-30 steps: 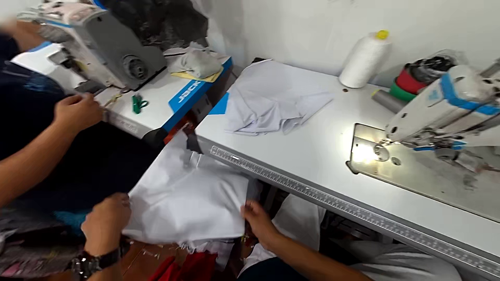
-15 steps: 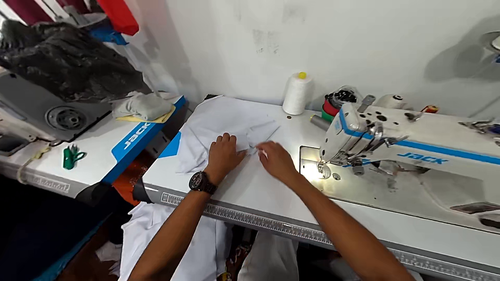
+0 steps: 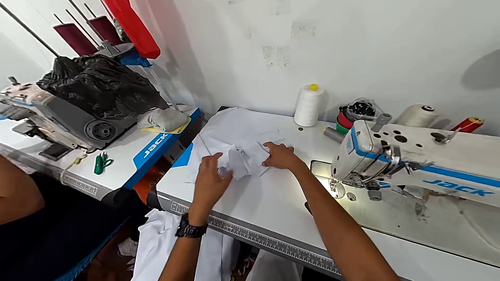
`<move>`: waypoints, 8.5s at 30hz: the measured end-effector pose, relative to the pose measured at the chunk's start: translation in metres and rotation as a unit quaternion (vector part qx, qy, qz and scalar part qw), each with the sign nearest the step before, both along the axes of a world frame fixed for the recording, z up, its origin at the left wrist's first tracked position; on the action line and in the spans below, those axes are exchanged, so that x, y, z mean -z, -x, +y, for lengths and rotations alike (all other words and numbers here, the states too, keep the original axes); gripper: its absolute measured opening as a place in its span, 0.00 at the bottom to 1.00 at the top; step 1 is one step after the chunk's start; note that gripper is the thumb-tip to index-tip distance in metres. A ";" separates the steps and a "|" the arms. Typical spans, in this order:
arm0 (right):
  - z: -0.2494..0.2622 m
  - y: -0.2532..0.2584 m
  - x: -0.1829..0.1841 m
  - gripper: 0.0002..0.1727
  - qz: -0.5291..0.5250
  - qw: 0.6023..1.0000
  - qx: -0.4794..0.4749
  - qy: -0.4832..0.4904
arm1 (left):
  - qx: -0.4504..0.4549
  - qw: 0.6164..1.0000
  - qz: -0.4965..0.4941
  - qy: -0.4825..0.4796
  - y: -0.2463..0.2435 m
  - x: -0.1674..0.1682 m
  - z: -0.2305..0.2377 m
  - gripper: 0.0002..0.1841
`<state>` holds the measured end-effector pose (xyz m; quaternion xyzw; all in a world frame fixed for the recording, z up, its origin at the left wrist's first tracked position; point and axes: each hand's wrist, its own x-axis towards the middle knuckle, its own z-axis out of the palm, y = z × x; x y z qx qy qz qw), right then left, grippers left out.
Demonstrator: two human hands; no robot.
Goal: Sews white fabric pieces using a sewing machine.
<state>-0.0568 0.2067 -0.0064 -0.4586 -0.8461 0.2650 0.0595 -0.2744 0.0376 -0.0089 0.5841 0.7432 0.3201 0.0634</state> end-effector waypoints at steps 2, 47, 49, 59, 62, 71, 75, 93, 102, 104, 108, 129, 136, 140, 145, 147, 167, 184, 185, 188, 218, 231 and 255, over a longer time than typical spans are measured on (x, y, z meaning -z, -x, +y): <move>-0.003 0.003 0.003 0.42 0.017 1.000 0.009 -0.007 | -0.017 0.998 0.063 0.015 -0.008 0.009 0.016 0.33; -0.011 0.035 0.005 0.10 0.170 0.927 0.092 -0.320 | -0.065 0.978 0.135 0.146 -0.033 -0.009 0.052 0.17; -0.010 0.032 -0.013 0.11 0.177 0.943 0.134 -0.249 | -0.070 0.989 0.079 0.105 -0.011 -0.025 0.054 0.19; 0.004 0.025 -0.144 0.17 0.336 0.917 0.081 -0.198 | 0.140 0.968 0.190 -0.085 0.020 -0.206 0.069 0.15; -0.056 -0.018 -0.168 0.15 0.228 0.903 0.024 -0.362 | 0.234 0.941 0.238 -0.057 -0.013 -0.240 0.019 0.12; -0.269 -0.199 -0.041 0.17 0.018 0.977 -0.091 -0.192 | 0.536 0.828 0.161 0.037 -0.093 -0.073 -0.031 0.22; -0.298 -0.180 0.051 0.17 0.065 0.973 0.023 -0.221 | 0.477 0.856 0.194 0.037 -0.148 0.046 -0.029 0.30; -0.208 -0.196 0.033 0.17 0.500 0.779 0.299 0.231 | 0.269 0.963 0.000 0.020 -0.166 0.044 -0.022 0.26; -0.242 -0.218 0.038 0.28 0.268 0.905 0.327 -0.044 | 0.232 0.949 0.184 0.110 -0.077 0.042 0.105 0.39; -0.248 -0.238 0.041 0.27 0.217 0.887 0.397 -0.094 | 0.211 0.950 0.198 0.116 -0.053 0.046 0.126 0.42; -0.258 -0.243 0.044 0.24 0.081 0.866 0.448 -0.207 | 0.215 0.961 0.168 0.044 -0.063 0.021 0.115 0.33; -0.209 -0.251 0.046 0.24 0.024 0.930 0.259 -0.260 | 0.450 0.887 0.103 -0.035 -0.216 -0.017 0.136 0.17; -0.243 -0.178 0.055 0.14 0.101 0.932 0.221 -0.269 | 0.394 0.915 0.091 -0.009 -0.186 0.036 0.000 0.24; -0.257 -0.177 0.069 0.17 0.051 0.928 0.249 -0.272 | 0.321 0.942 0.100 -0.020 -0.207 0.051 -0.011 0.17; -0.266 -0.192 0.069 0.15 0.062 0.927 0.249 -0.275 | 0.279 0.950 0.125 0.057 -0.218 0.022 -0.020 0.12; -0.254 -0.208 0.057 0.13 0.093 0.925 0.259 -0.262 | 0.266 0.946 0.183 0.037 -0.216 0.004 -0.020 0.14; -0.201 -0.256 0.058 0.06 0.218 0.934 0.216 -0.185 | 0.658 0.750 -0.064 0.026 -0.226 0.024 0.085 0.05; -0.204 -0.250 0.063 0.04 0.152 0.932 0.222 -0.244 | 0.586 0.806 -0.083 0.003 -0.223 0.028 0.084 0.03; -0.204 -0.251 0.063 0.04 0.150 0.932 0.221 -0.244 | 0.587 0.803 -0.101 0.017 -0.223 0.029 0.084 0.03; -0.204 -0.252 0.064 0.03 0.147 0.935 0.216 -0.241 | 0.599 0.796 -0.082 0.037 -0.224 0.029 0.085 0.12; -0.205 -0.256 0.069 0.14 0.140 0.943 0.091 -0.287 | 0.625 0.740 0.158 -0.194 -0.218 0.044 0.074 0.10; -0.209 -0.270 0.066 0.22 0.083 0.968 -0.012 -0.236 | 0.505 0.838 0.200 -0.041 -0.197 0.048 0.017 0.24; -0.202 -0.187 0.069 0.31 -0.035 0.943 0.216 -0.252 | 0.619 0.766 0.148 -0.094 -0.199 0.030 0.138 0.20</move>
